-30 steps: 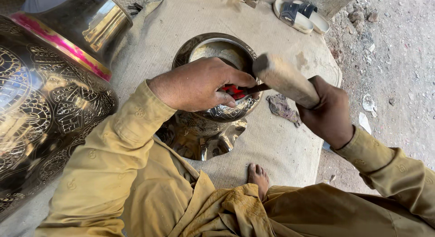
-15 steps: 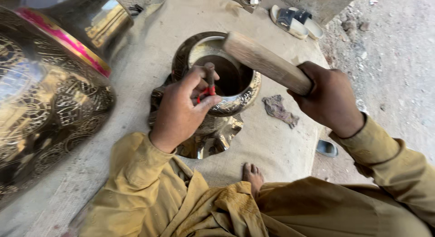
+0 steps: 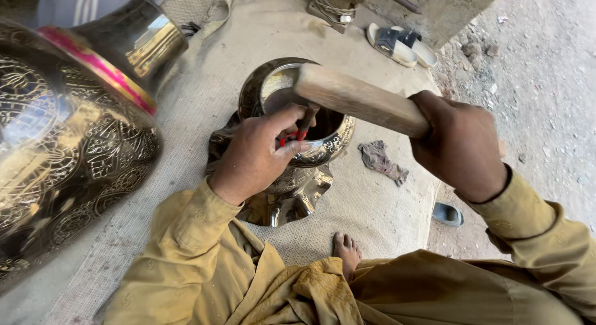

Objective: The person uses a hammer and a small chisel to engrave decorative patterns into the surface of a metal pot. They repeatedly strike the chisel with the hammer to create fine lines and designs on the pot's exterior.

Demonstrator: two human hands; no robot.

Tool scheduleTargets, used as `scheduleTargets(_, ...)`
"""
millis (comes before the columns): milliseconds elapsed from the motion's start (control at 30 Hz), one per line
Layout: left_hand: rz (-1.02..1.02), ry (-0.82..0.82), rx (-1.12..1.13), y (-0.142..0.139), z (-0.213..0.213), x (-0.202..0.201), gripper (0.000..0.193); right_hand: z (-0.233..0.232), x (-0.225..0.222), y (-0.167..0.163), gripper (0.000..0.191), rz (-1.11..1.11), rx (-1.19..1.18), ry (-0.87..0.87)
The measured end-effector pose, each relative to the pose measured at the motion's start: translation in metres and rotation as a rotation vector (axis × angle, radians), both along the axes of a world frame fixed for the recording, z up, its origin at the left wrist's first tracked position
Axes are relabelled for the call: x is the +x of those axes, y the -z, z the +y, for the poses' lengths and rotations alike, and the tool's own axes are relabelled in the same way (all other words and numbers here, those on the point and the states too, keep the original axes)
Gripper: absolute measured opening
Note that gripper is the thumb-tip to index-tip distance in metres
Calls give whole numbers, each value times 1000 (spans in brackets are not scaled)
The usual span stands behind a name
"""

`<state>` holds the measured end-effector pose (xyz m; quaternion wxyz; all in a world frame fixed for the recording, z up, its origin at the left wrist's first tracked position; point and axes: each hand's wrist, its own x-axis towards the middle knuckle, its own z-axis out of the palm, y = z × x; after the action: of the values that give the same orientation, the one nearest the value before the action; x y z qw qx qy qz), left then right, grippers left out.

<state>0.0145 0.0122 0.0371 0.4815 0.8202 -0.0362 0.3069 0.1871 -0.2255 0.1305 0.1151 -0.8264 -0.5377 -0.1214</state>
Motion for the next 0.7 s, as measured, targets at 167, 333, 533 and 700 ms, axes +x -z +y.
scheduleTargets(167, 44, 24, 1, 0, 2, -2, 45, -4, 0, 4, 19, 188, 87, 24)
scheduleTargets(333, 3, 44, 23, 0, 6, -2, 48, -7, -2, 13, 23, 166, 196, 19)
scheduleTargets(533, 18, 102, 22, -4, 10, 1, 44, -14, 2, 26, 20, 167, 268, -41)
scheduleTargets(700, 66, 221, 151, -15, 17, 11, 42, -25, 10, 43, 26, 85, 217, -57)
